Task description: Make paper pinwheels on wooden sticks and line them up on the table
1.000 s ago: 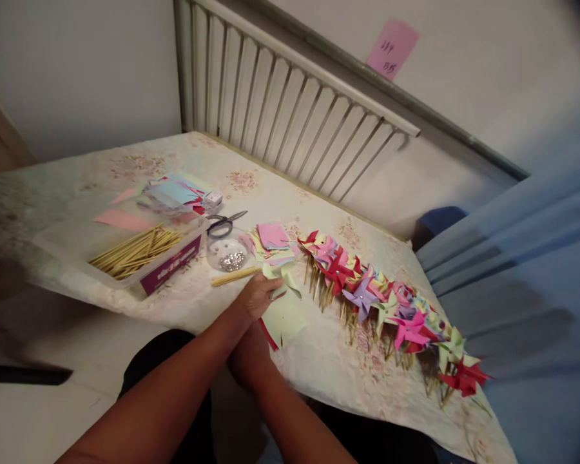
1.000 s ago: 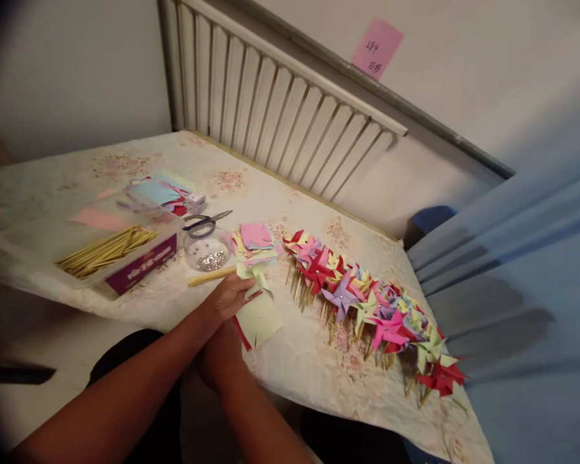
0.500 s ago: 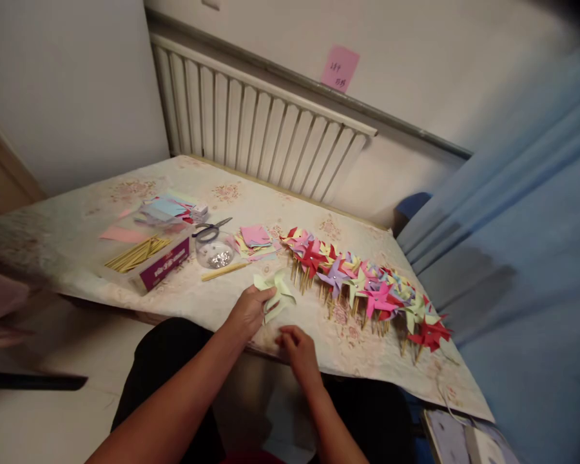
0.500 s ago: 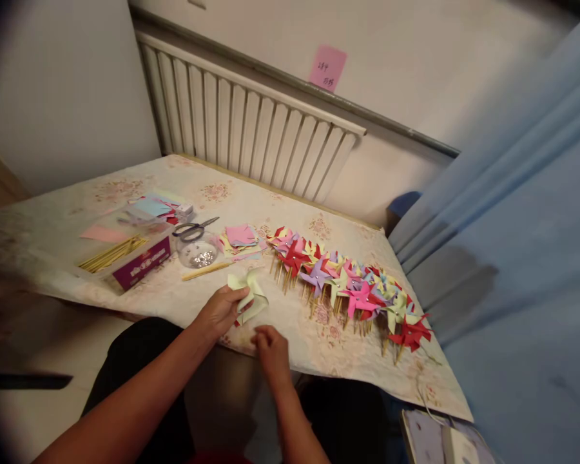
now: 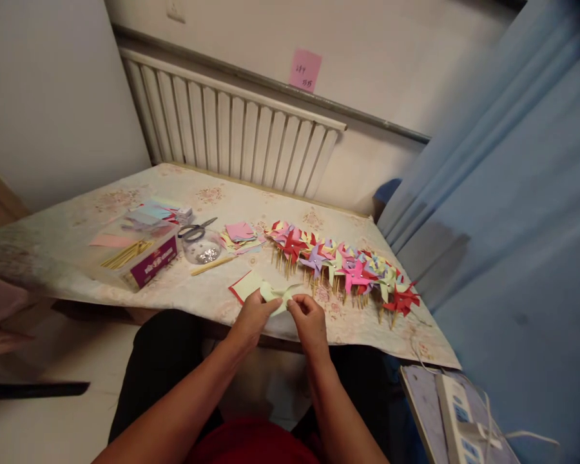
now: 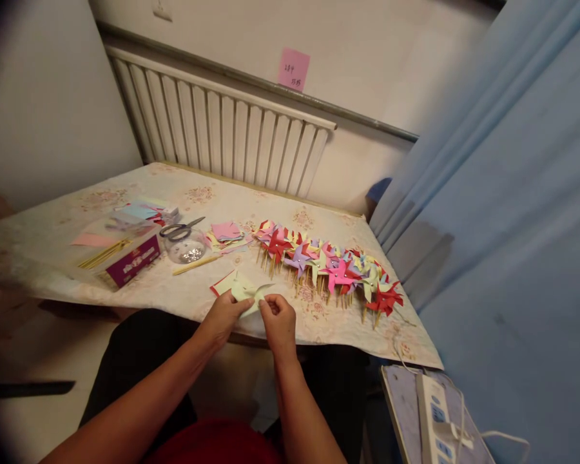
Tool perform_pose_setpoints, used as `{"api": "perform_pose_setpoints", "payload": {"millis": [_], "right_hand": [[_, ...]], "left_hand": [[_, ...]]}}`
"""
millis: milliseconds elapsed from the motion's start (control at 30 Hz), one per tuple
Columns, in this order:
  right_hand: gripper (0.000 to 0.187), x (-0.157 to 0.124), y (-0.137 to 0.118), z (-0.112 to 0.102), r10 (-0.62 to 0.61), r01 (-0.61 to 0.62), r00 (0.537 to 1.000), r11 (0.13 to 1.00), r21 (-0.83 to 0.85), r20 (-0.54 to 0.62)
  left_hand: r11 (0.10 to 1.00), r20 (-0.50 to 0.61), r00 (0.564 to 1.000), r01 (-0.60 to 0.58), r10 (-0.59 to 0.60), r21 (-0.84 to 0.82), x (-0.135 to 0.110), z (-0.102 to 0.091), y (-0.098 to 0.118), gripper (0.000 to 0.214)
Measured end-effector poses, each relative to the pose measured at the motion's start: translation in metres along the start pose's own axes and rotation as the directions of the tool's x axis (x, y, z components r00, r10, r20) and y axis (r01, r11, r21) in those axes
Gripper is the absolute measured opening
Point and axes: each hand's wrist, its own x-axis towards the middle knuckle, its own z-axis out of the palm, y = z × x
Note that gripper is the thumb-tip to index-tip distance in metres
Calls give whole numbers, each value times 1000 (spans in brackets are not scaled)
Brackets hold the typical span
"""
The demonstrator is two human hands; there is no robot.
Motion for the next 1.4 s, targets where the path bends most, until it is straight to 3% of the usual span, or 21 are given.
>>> {"api": "perform_pose_setpoints", "payload": {"millis": [300,600,767,900,967,1033,1133,1233,1300,1400], "right_hand": [[17,-3,2,-7,53,-64,989,995,73,137],[13,-5,-2,-13,55,-77,984,989,126,168],[12,-5,-1,-17,-25,12,982,997,70,185],[7,-10,-16,-22,-128,132,971,991,-10,204],[7,-13,-27,-26,-216,226,953,974,-24,211],[9,-16,-38,-30,-307,318,924,948,-14,227],[6,-20,-48,-35,-405,416,880,909,8,250],[3,-22,-53,-37,-478,489,840,872,24,256],[4,-22,-55,-39,-519,529,814,848,36,260],[4,-21,-58,-39,-553,561,788,826,54,269]], "left_hand": [[991,29,998,-61,58,122,-8,7,4,32],[971,105,990,-112,91,210,-11,3,6,28],[926,154,977,-193,150,324,-9,-2,5,20],[861,212,949,-304,235,407,-12,-6,10,16],[802,257,909,-411,328,433,-17,-6,14,13],[708,318,830,-558,459,434,-23,-4,19,8],[511,402,648,-760,648,401,-31,-2,25,9],[333,451,478,-869,753,366,-37,0,29,15],[267,479,420,-895,771,356,-39,0,31,19],[227,518,389,-909,761,349,-40,-1,33,20]]}}
